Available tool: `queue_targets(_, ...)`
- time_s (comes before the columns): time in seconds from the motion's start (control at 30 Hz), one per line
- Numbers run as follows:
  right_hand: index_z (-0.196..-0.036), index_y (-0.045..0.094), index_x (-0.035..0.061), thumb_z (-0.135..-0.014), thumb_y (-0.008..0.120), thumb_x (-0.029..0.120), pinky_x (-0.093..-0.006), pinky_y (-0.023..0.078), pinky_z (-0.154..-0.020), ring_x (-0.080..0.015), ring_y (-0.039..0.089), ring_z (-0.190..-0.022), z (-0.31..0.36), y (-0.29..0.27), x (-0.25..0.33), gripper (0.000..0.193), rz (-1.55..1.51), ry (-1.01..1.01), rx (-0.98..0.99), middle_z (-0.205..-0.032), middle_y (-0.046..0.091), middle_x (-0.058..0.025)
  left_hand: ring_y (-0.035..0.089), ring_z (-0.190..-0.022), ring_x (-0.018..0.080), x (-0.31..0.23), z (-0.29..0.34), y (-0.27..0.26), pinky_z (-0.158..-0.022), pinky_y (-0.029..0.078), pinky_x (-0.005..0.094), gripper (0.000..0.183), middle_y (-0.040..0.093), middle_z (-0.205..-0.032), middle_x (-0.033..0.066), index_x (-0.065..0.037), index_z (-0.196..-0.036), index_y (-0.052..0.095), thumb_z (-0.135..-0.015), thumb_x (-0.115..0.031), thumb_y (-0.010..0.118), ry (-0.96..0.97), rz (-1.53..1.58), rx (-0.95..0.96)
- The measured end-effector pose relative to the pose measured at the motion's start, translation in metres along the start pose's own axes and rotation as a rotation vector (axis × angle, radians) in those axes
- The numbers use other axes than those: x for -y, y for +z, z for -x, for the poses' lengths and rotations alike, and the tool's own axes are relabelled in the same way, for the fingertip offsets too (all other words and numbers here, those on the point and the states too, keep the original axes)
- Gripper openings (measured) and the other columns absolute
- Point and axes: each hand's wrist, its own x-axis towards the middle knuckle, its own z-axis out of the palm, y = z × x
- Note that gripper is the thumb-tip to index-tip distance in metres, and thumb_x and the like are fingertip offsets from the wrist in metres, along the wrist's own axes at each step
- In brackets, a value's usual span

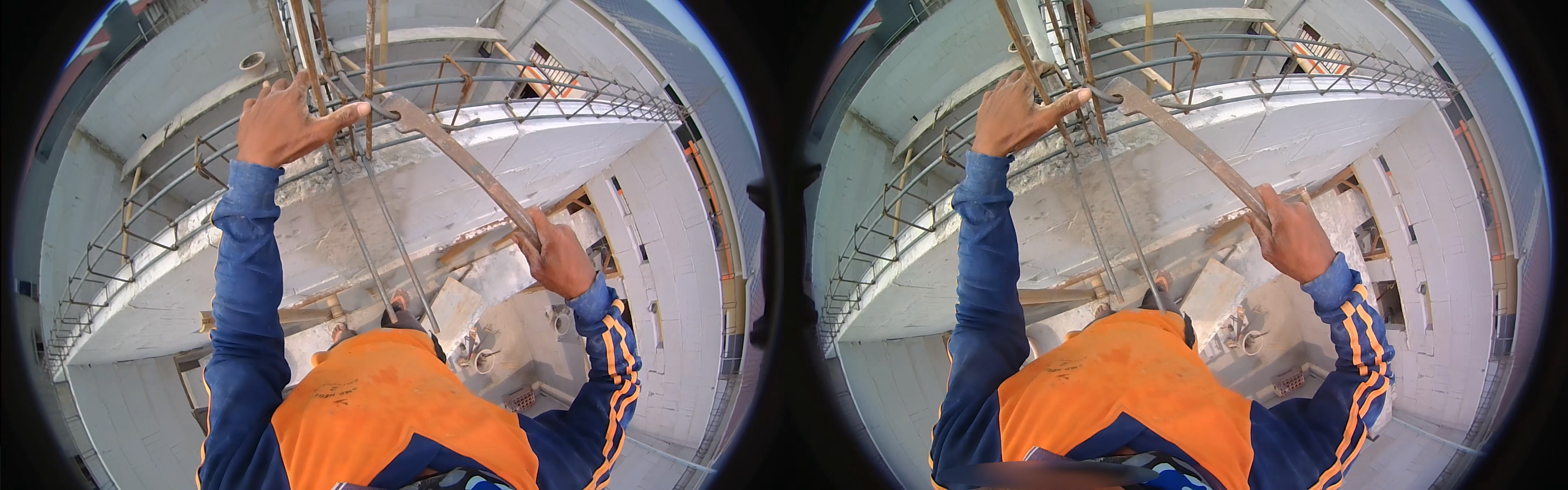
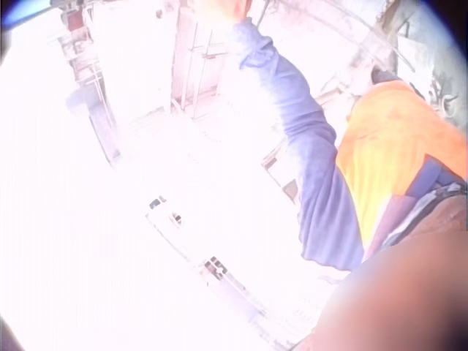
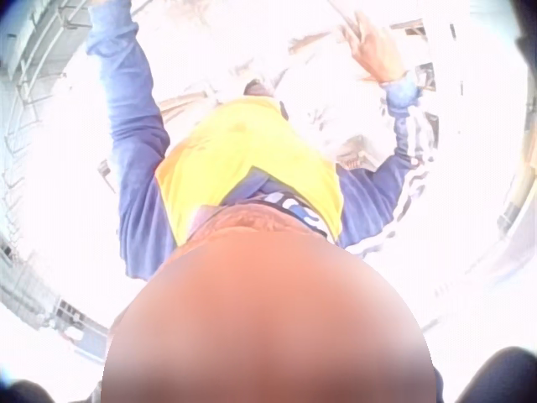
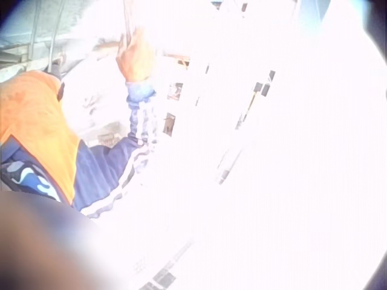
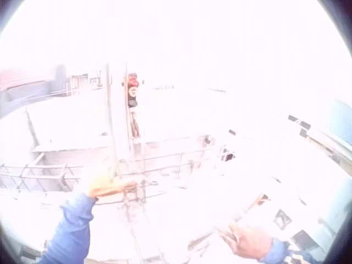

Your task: The person assembles a metal scaffolding structure on a rooftop. They position and secure metal poles and crossbars, using a long metal rod to adjust and tighten connections. The person works on the structure while standing on wooden planks.

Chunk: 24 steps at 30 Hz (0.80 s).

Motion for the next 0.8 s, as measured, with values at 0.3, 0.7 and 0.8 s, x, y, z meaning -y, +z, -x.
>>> queue_targets(0.3,-0.117,0.047,0.0013,-0.092,0.063,0.014,-0.0550,0.045,-0.056,-0.0469,0.059,-0.063,-0.016,0.001,-0.037,0.033,0.007,-0.113,0.029,-0.065,0.060,-0.0242,0.065,-0.106,0.0445,-0.005,-0.001,-0.005,-0.094,0.050,0.0529,0.118,0.067,-0.108,0.0304,0.005,-0.123,0.063,-0.063,-0.096,0.050,-0.004,0.061,0.022)
queue_targets(0.7,-0.116,0.046,0.0047,-0.092,0.062,0.013,-0.0555,0.044,-0.053,-0.0467,0.060,-0.062,-0.041,0.010,-0.065,0.031,0.000,-0.178,0.051,-0.064,0.060,-0.0234,0.064,-0.110,0.0433,-0.002,0.002,0.003,-0.096,0.051,0.0521,0.115,0.066,-0.115,0.0296,0.003,-0.126,0.062,-0.066,-0.094,0.051,0.029,0.043,-0.117)
queue_targets(0.8,-0.116,0.046,0.0050,-0.092,0.061,0.012,-0.0553,0.045,-0.054,-0.0467,0.060,-0.062,-0.046,0.010,-0.071,0.029,-0.030,-0.240,0.034,-0.064,0.061,-0.0233,0.064,-0.111,0.0446,-0.002,0.002,0.003,-0.096,0.051,0.0518,0.115,0.064,-0.116,0.0311,0.003,-0.127,0.061,-0.065,-0.094,0.051,0.021,0.043,-0.110)
